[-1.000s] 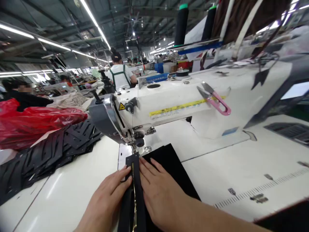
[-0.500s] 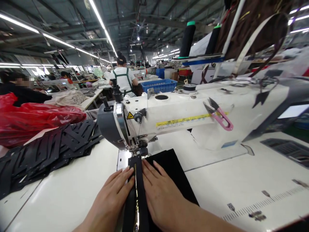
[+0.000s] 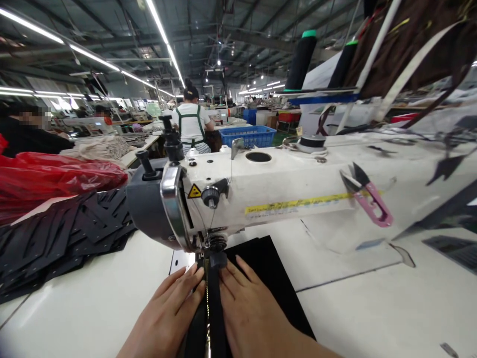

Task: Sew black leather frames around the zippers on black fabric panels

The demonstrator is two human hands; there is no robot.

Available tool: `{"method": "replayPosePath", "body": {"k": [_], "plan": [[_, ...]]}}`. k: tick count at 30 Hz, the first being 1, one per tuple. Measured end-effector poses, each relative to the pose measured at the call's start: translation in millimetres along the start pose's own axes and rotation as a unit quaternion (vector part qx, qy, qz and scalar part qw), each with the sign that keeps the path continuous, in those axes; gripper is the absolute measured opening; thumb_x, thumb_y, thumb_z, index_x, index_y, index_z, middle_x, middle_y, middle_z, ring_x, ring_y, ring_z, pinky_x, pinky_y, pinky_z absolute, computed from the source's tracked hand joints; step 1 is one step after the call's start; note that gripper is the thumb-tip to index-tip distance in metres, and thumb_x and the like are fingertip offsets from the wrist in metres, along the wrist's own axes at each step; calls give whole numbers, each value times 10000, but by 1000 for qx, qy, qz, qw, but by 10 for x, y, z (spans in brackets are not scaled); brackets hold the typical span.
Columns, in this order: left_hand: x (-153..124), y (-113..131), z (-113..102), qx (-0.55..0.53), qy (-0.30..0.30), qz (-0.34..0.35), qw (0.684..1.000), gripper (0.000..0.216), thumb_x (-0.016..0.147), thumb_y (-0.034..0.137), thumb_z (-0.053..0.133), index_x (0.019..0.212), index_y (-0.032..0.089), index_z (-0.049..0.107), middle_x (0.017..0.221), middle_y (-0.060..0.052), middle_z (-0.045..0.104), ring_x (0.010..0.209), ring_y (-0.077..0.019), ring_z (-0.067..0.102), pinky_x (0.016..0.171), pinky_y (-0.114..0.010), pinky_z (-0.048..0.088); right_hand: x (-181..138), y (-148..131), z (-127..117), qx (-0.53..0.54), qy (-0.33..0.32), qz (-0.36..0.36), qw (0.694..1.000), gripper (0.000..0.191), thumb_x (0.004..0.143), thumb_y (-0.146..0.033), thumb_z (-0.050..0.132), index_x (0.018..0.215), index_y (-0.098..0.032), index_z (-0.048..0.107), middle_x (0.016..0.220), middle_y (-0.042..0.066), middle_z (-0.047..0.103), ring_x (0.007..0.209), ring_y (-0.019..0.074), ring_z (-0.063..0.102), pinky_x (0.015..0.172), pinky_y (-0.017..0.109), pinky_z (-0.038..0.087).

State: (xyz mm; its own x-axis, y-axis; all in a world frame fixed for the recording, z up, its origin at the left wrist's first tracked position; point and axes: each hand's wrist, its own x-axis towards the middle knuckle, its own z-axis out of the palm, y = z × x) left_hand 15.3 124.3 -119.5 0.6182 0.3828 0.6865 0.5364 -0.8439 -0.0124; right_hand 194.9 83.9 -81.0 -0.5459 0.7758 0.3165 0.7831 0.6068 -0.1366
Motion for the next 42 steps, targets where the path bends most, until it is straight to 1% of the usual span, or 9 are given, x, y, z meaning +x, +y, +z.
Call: {"method": "replayPosePath", "body": {"k": [13, 19, 21, 24, 25, 29, 32, 37, 42], "plan": [[54, 41, -3, 6, -21, -11, 1000, 391, 936, 137, 210, 995, 101, 596, 1038, -127, 618, 1032, -233, 554, 879, -388, 470, 28, 5, 26, -22, -26, 7, 999, 591, 733, -89, 388, 1324, -92, 398, 1332, 153, 419, 1234, 268, 383, 992, 436, 370], [58, 30, -17, 12, -4, -16, 1000, 335, 915, 110, 273, 992, 108, 599, 1022, -125, 621, 1041, -228, 549, 901, -385, 453, 42, 11, -6, -22, -23, -7, 999, 598, 726, -82, 383, 1324, -82, 394, 1312, 161, 443, 1214, 264, 412, 983, 429, 382], [109, 18, -88, 16, -28, 0, 999, 332, 912, 107, 279, 974, 99, 605, 1010, -125, 628, 1011, -224, 569, 874, -366, 476, 39, 10, -4, -27, -22, -14, 999, 610, 723, -85, 390, 1334, -80, 377, 1295, 170, 460, 1193, 271, 436, 978, 442, 385], [185, 6, -192, 10, -96, 39, 995, 323, 908, 111, 290, 988, 86, 601, 1028, -130, 627, 1007, -225, 578, 835, -343, 505, 24, 17, 11, -25, -11, -20, 999, 610, 730, -90, 401, 1339, -82, 369, 1288, 167, 469, 1185, 268, 447, 987, 437, 376], [199, 5, -208, 9, -98, 39, 994, 331, 912, 114, 280, 989, 86, 601, 1026, -130, 627, 1009, -226, 578, 833, -345, 507, 18, 20, 17, -23, -3, -18, 1000, 607, 732, -87, 398, 1338, -85, 370, 1293, 160, 466, 1191, 261, 441, 991, 429, 374], [200, 14, -194, 14, -40, 12, 999, 399, 933, 114, 213, 931, 88, 611, 967, -127, 638, 977, -226, 588, 825, -362, 509, 11, 20, 27, -20, 12, -8, 1000, 602, 735, -75, 377, 1336, -101, 372, 1322, 130, 441, 1218, 236, 410, 998, 408, 369], [203, 13, -188, 8, -75, 38, 996, 373, 933, 115, 240, 919, 81, 611, 967, -139, 632, 958, -229, 593, 805, -365, 521, 11, 9, 28, -18, 9, -1, 1000, 585, 740, -83, 378, 1325, -97, 389, 1340, 130, 419, 1240, 242, 378, 1010, 423, 350], [264, 7, -215, 10, -62, 36, 997, 378, 935, 119, 225, 917, 51, 597, 927, -157, 624, 918, -247, 601, 779, -392, 534, 4, -2, 44, -22, 34, 5, 999, 538, 761, -67, 361, 1296, -76, 424, 1327, 139, 432, 1240, 238, 378, 1011, 422, 347], [302, -2, -243, -2, -76, 46, 996, 391, 944, 137, 213, 914, 54, 594, 903, -148, 627, 877, -245, 616, 751, -388, 549, 10, -7, 77, -5, 40, 6, 999, 536, 752, -73, 380, 1285, -87, 437, 1319, 138, 443, 1216, 245, 411, 1012, 437, 344]]}}
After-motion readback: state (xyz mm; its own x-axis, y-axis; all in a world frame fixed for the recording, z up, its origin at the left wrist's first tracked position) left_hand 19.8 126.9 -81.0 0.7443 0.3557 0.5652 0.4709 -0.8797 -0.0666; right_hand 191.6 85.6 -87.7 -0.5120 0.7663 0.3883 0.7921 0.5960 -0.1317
